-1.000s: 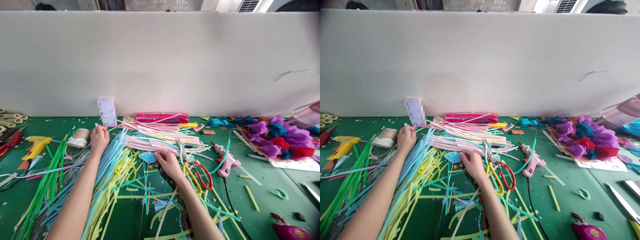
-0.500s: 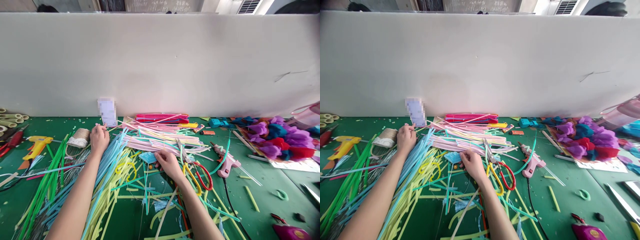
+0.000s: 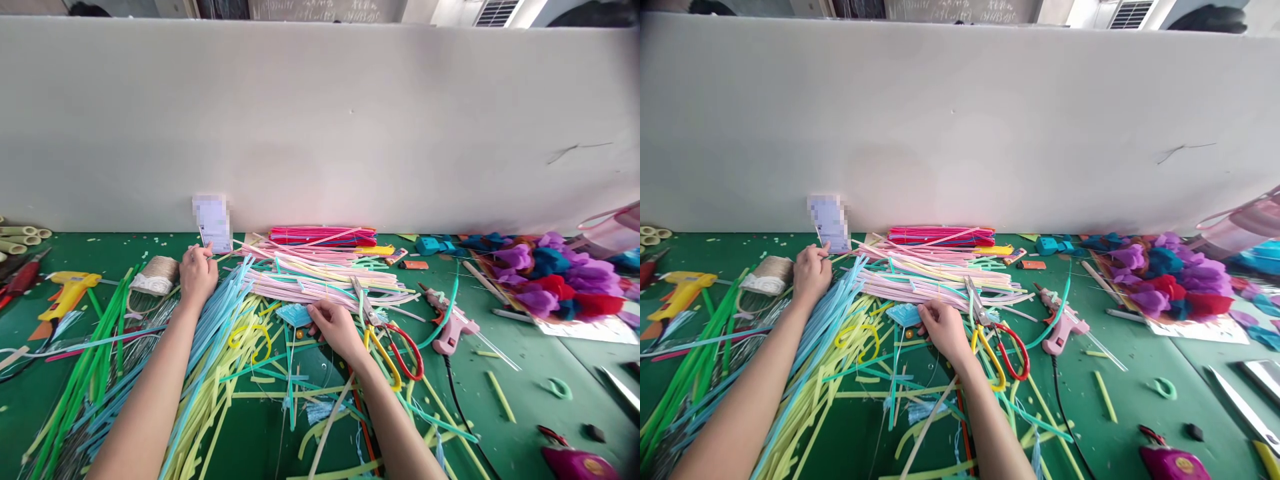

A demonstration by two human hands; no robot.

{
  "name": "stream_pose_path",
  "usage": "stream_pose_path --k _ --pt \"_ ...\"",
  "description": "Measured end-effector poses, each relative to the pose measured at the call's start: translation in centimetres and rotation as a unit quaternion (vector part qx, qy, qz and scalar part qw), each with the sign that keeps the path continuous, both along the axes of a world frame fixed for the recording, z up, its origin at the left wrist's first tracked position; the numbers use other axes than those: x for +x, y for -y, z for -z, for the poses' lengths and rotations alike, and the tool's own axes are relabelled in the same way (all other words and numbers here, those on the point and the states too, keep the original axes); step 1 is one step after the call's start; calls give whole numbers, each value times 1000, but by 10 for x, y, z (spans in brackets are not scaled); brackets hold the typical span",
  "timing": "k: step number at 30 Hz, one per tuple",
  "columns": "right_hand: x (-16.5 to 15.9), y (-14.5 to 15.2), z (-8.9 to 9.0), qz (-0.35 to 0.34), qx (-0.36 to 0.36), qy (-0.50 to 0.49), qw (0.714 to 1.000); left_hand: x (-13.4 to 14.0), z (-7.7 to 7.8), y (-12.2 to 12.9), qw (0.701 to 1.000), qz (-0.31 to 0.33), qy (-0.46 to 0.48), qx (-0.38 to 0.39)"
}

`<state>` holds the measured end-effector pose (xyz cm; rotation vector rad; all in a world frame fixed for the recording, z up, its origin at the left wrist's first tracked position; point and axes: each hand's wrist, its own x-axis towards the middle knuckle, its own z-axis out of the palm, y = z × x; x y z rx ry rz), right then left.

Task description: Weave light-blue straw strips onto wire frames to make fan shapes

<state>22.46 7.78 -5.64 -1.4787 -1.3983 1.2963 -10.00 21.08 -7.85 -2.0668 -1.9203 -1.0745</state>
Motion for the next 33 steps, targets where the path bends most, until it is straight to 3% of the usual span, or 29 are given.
stream_pose_path --k 25,33 --pt "2 -2 9 -6 -2 0 1000 -1 -1 -11 997 0 54 62" --pt "1 -1 6 -4 1 3 1000 6 -11 -8 994 87 21 68"
